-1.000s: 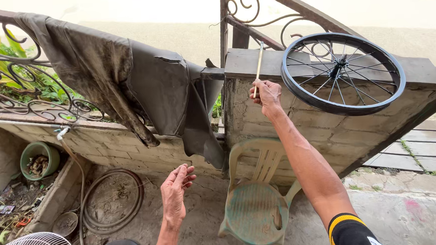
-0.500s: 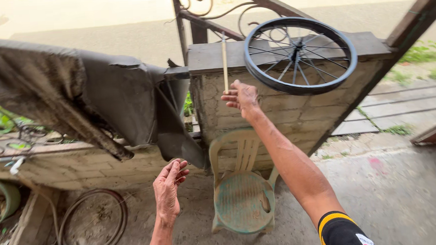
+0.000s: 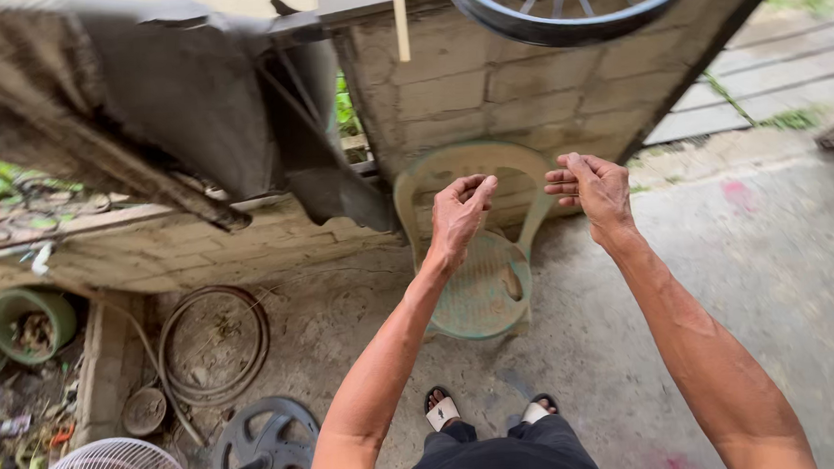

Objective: The person holds a black bicycle handlebar in one hand and paints its surface with black paint using a long-handled brush, rotating the handlebar to coat different sections. They continue painting around the bends, then carry the handlebar toward the front of the house, hang the brush on a wall, and walk inside.

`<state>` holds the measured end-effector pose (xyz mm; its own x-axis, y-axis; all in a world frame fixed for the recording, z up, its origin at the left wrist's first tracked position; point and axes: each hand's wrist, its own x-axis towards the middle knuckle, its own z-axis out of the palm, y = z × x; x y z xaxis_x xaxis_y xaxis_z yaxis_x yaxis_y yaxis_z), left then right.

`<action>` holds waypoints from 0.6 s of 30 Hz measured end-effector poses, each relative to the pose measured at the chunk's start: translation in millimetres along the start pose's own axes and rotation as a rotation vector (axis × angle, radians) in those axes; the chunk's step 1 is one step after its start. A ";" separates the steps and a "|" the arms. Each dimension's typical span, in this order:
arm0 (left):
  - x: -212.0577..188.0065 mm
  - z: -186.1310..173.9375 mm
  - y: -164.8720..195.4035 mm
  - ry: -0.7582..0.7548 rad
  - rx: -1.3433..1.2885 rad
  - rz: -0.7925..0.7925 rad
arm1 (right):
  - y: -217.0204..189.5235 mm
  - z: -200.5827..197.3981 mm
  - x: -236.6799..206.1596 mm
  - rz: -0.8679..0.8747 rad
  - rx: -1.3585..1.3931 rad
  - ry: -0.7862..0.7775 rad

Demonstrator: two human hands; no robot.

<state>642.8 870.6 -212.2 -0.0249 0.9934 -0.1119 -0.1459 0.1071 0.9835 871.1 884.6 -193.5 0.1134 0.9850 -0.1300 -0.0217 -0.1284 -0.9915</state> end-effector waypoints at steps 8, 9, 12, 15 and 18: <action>-17.8 208.6 -74.2 -0.240 -0.026 -0.123 | 71.6 -212.8 -48.4 -0.128 0.080 0.275; -24.6 240.2 -86.2 -0.239 -0.076 -0.163 | 79.1 -242.0 -63.1 -0.341 0.161 0.221; -49.6 348.4 -121.6 -0.277 -0.055 -0.158 | 85.0 -333.8 -109.2 -0.197 -0.265 0.548; -67.6 462.3 -148.4 -0.439 0.073 -0.193 | 82.3 -434.0 -157.5 -0.191 -0.490 0.670; -102.2 566.8 -160.8 -0.604 0.207 -0.136 | 86.7 -528.8 -204.7 -0.141 -0.561 0.783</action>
<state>1229.4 774.9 -278.3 0.5493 0.8122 -0.1966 0.0859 0.1791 0.9801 1371.2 610.8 -256.5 0.7114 0.6664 0.2230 0.4960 -0.2514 -0.8311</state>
